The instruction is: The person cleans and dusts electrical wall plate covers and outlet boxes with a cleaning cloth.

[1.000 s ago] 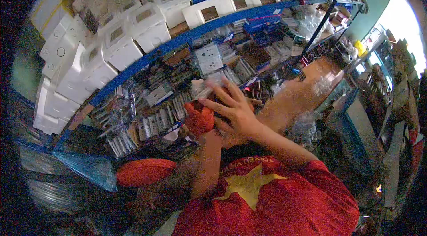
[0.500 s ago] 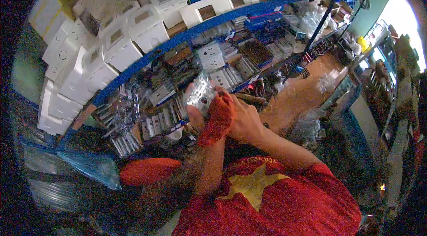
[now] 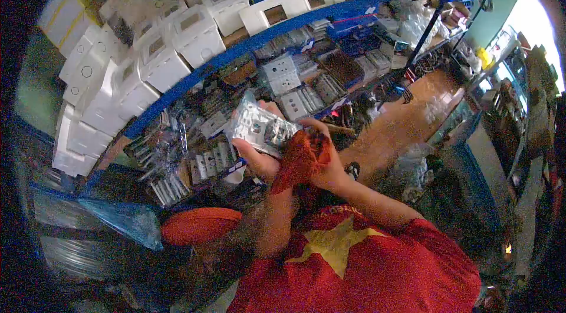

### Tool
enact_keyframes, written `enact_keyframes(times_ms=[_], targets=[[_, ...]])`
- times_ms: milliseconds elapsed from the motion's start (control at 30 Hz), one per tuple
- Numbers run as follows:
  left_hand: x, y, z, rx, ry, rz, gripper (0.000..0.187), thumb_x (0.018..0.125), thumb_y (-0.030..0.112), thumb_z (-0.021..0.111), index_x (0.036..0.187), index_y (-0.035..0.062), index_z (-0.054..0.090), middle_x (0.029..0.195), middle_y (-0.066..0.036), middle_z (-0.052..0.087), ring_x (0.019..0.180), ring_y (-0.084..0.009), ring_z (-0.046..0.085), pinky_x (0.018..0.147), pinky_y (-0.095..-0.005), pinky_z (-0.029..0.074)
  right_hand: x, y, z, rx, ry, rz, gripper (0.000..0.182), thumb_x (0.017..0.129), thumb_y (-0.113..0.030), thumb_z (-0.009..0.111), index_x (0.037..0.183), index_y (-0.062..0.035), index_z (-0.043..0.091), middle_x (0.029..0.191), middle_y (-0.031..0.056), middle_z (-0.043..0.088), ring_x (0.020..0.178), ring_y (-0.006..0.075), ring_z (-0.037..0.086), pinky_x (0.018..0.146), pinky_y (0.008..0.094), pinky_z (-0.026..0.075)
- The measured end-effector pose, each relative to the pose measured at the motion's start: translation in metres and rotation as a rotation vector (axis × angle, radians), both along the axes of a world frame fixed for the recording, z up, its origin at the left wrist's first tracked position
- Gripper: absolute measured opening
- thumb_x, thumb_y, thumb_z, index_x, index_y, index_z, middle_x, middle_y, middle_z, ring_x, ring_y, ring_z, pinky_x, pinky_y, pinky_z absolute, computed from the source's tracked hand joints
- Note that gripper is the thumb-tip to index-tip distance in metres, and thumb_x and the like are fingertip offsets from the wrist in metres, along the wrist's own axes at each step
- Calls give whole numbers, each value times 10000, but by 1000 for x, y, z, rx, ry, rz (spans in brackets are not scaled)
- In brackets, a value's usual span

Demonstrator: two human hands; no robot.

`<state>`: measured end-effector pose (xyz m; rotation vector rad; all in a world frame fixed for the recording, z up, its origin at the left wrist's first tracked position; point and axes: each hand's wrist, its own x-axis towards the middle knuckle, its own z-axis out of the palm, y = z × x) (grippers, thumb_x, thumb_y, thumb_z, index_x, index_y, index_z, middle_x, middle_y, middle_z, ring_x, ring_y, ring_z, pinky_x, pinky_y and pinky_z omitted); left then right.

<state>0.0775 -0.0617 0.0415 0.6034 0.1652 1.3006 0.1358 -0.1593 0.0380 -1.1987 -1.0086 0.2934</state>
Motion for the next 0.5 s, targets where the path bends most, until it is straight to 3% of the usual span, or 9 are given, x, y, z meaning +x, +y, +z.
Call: enact_keyframes(times_ms=[67, 167, 200, 300, 367, 433, 467, 500], targets=[[-3, 0, 3, -67, -19, -42, 816, 806, 669, 294, 1336, 51, 242, 1312, -210, 357, 1130, -348, 432, 950, -447, 356, 6, 7, -6, 149, 171, 8, 566, 691, -57, 673, 1178, -48, 385, 1050, 98, 512, 913, 205, 539, 811, 321, 434], [-8, -10, 16, -153, -39, -88, 801, 818, 660, 280, 1321, 37, 273, 1299, -197, 382, 1107, -341, 451, 937, -442, 367, 40, 0, -15, -117, 278, 71, 432, 728, -25, 632, 1116, -53, 445, 1034, 111, 520, 924, 197, 530, 807, 334, 435], [-8, -11, 19, -190, -74, -101, 798, 819, 658, 280, 1313, 32, 287, 1293, -190, 392, 1101, -333, 457, 932, -438, 373, 41, -2, -14, -95, 398, 77, 307, 763, -37, 604, 1047, -39, 486, 1038, 129, 526, 958, 201, 524, 808, 359, 437], [-9, -9, 15, -145, -40, -132, 791, 824, 641, 307, 1296, 6, 304, 1279, -204, 401, 1102, -333, 458, 943, -431, 363, 28, -14, 16, -181, -78, 231, 589, 677, -154, 704, 1173, -16, 420, 1136, 131, 495, 1067, 223, 471, 919, 357, 364], [-7, -8, 7, -137, -62, -193, 789, 826, 636, 309, 1297, 4, 298, 1275, -219, 399, 1108, -346, 454, 951, -435, 355, 15, -15, 20, -141, -79, 258, 765, 606, -193, 763, 1238, -9, 374, 1185, 128, 474, 1111, 225, 443, 966, 349, 328], [-4, -11, 0, -206, -178, -285, 787, 828, 643, 285, 1310, 21, 282, 1275, -229, 396, 1112, -365, 451, 948, -445, 355, 0, -9, 15, -8, 230, 222, 923, 521, -194, 813, 1282, -10, 326, 1217, 122, 451, 1127, 216, 424, 985, 335, 303], [-4, -14, 7, -199, -91, -233, 776, 831, 636, 287, 1325, 38, 257, 1280, -236, 388, 1123, -387, 435, 950, -461, 349, 6, -11, 14, -49, 390, 353, 1014, 434, -166, 853, 1281, -7, 320, 1237, 102, 426, 1135, 187, 409, 982, 321, 303], [-5, -14, 5, -163, -87, -244, 775, 832, 635, 288, 1324, 36, 260, 1279, -239, 387, 1125, -390, 432, 949, -465, 348, 12, -13, 14, -52, 372, 399, 1009, 437, -170, 854, 1281, -11, 325, 1217, 89, 444, 1118, 167, 418, 972, 308, 308]])
